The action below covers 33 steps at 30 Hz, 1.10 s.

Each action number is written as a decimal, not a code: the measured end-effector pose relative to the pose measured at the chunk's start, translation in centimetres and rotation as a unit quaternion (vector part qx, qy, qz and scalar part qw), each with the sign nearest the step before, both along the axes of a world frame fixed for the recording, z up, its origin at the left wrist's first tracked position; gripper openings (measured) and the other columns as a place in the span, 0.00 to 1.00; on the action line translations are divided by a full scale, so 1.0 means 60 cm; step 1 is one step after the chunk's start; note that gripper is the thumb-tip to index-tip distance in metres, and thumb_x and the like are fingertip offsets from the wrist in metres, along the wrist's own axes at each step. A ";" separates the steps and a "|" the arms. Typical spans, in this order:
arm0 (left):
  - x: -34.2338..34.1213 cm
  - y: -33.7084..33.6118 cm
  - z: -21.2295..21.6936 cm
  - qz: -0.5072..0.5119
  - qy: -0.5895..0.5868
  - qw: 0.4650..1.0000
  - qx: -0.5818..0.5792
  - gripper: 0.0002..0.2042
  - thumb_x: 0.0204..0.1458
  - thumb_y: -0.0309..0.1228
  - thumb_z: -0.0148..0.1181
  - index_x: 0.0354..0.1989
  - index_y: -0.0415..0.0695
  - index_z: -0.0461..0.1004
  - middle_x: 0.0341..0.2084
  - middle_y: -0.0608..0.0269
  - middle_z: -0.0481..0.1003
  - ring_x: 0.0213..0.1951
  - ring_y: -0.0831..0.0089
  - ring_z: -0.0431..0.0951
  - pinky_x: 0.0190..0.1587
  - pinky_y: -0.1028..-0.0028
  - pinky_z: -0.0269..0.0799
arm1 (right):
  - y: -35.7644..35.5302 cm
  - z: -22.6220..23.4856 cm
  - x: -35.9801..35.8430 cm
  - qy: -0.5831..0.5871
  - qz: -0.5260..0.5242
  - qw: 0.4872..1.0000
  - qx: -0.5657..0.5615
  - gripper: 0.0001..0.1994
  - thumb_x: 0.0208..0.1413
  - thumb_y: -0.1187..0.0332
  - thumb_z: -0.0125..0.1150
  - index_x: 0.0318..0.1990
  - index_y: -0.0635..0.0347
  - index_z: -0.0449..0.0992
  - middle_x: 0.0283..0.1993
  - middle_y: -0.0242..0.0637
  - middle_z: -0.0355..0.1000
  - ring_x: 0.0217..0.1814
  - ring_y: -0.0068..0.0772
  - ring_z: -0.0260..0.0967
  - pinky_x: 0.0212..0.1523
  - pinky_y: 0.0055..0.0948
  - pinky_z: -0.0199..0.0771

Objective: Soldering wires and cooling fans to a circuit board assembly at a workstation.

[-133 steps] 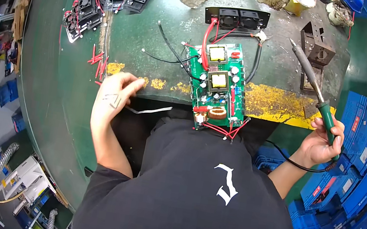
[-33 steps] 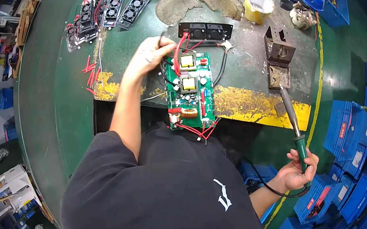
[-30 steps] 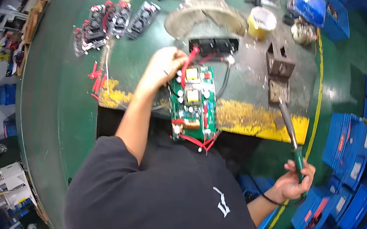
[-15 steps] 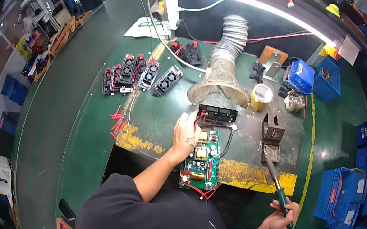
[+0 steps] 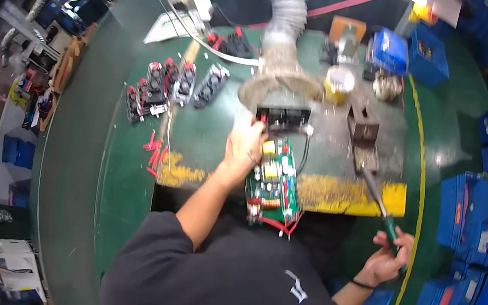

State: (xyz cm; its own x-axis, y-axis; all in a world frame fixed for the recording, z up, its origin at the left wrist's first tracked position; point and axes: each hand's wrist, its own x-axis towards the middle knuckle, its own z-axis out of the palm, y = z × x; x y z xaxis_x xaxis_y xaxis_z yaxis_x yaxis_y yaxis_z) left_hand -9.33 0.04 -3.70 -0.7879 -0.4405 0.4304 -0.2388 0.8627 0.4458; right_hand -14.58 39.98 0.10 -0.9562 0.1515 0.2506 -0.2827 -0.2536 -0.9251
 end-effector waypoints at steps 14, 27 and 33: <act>-0.072 -0.072 0.013 -0.329 -0.031 0.943 -0.029 0.13 0.37 0.28 0.73 0.34 0.44 0.79 0.68 0.52 0.64 0.67 0.41 0.61 0.68 0.50 0.58 | -0.008 0.004 -0.001 0.007 0.018 0.999 0.026 0.16 0.64 0.63 0.43 0.33 0.68 0.72 0.43 0.47 0.69 0.29 0.48 0.80 0.27 0.36 0.86; -0.083 -0.087 -0.008 -0.270 -0.028 0.962 -0.013 0.13 0.47 0.25 0.68 0.43 0.42 0.78 0.55 0.53 0.70 0.57 0.53 0.69 0.63 0.59 0.59 | -0.040 0.014 0.001 0.000 0.021 0.999 0.049 0.16 0.65 0.61 0.44 0.33 0.65 0.71 0.44 0.47 0.73 0.32 0.47 0.81 0.29 0.35 0.86; -0.067 -0.092 -0.026 -0.278 0.024 0.949 0.146 0.16 0.47 0.21 0.68 0.46 0.42 0.76 0.51 0.56 0.72 0.55 0.55 0.71 0.58 0.60 0.64 | -0.055 0.016 0.013 0.001 0.024 0.999 0.049 0.16 0.65 0.61 0.44 0.34 0.65 0.72 0.45 0.49 0.72 0.32 0.48 0.81 0.30 0.36 0.87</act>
State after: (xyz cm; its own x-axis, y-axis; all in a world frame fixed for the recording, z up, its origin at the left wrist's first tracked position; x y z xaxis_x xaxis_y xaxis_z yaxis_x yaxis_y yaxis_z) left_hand -13.37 -5.50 -5.25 -0.9156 -0.0684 0.3963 0.2444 0.6880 0.6834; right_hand -13.82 36.68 1.07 -0.9615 0.0793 0.2631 -0.2733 -0.1758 -0.9457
